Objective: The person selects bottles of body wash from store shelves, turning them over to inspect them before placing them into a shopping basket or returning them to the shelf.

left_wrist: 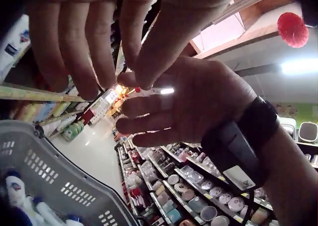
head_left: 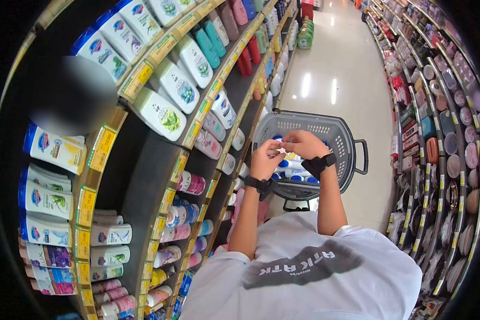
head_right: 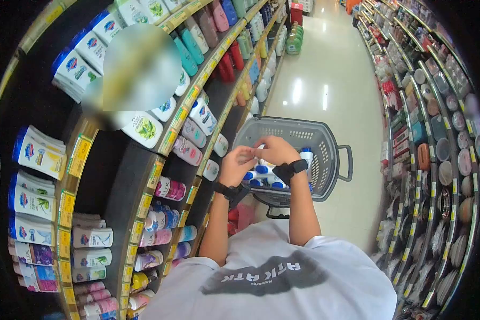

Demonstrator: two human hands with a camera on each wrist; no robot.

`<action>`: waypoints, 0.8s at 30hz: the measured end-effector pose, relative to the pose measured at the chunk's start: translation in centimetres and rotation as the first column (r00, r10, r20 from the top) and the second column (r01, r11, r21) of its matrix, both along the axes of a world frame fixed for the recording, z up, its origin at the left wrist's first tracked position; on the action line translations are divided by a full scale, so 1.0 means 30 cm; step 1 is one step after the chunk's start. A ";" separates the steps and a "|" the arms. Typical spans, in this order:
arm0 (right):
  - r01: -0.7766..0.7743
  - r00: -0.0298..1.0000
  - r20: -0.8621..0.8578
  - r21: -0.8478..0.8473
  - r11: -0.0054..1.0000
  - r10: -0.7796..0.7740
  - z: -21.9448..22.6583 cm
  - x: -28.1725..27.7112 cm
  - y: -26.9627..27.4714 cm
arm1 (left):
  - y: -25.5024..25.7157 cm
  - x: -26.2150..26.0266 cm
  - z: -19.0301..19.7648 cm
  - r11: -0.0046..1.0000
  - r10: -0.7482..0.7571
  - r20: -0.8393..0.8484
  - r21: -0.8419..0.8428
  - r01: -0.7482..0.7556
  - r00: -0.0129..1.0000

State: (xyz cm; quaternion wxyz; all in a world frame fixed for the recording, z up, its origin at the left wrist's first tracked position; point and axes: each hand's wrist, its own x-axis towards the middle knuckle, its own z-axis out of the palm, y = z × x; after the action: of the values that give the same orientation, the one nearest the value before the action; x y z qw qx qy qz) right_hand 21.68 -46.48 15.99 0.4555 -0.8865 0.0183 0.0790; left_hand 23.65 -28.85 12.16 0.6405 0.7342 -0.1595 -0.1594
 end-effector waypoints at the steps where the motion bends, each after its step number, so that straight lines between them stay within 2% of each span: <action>1: 0.011 1.000 -0.012 0.061 0.998 -0.011 -0.002 0.003 0.012 | 0.018 -0.004 -0.001 1.000 0.013 -0.004 0.000 -0.013 1.000; 3: -0.021 1.000 0.018 0.083 0.996 0.020 -0.013 0.008 0.048 | 0.064 -0.014 0.006 0.998 0.042 0.013 -0.049 -0.041 0.999; 5: -0.025 1.000 0.021 0.104 0.994 0.023 -0.022 0.006 0.102 | 0.129 -0.032 0.018 0.997 0.079 0.025 -0.015 -0.078 0.997; 7: -0.097 0.995 0.003 0.089 0.991 0.097 -0.032 0.013 0.160 | 0.208 -0.054 0.032 0.991 0.133 0.023 -0.021 -0.133 0.991; 11: -0.218 0.975 -0.021 0.127 0.968 0.222 -0.006 -0.009 0.335 | 0.394 -0.129 0.105 0.950 0.312 0.108 -0.049 -0.308 0.944; 13: -0.268 0.961 -0.015 0.210 0.940 0.277 -0.001 -0.024 0.429 | 0.505 -0.173 0.138 0.917 0.399 0.064 -0.047 -0.397 0.915; 17: -0.397 0.913 0.008 0.249 0.883 0.408 0.019 -0.072 0.636 | 0.720 -0.277 0.179 0.798 0.602 0.211 -0.128 -0.588 0.770; 19: -0.440 0.894 0.031 0.248 0.863 0.446 -0.027 -0.085 0.730 | 0.833 -0.342 0.181 0.731 0.681 0.221 -0.172 -0.660 0.698; 21: -0.550 0.830 0.088 0.294 0.782 0.551 0.011 -0.133 0.845 | 0.943 -0.418 0.209 0.681 0.731 0.203 -0.167 -0.713 0.651; 23: -0.573 0.815 0.122 0.308 0.760 0.566 0.013 -0.181 0.962 | 1.046 -0.490 0.223 0.522 0.851 0.208 -0.250 -0.815 0.481; 24: -0.581 0.802 0.155 0.423 0.695 0.576 0.019 -0.208 1.022 | 1.096 -0.525 0.227 0.506 0.861 0.210 -0.256 -0.824 0.464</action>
State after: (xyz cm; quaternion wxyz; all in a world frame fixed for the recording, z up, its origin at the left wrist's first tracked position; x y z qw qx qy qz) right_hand 15.44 -15.83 16.57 0.5998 -0.7169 -0.2824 0.2157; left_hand 7.90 4.03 18.96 0.6434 0.6926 0.1160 0.3049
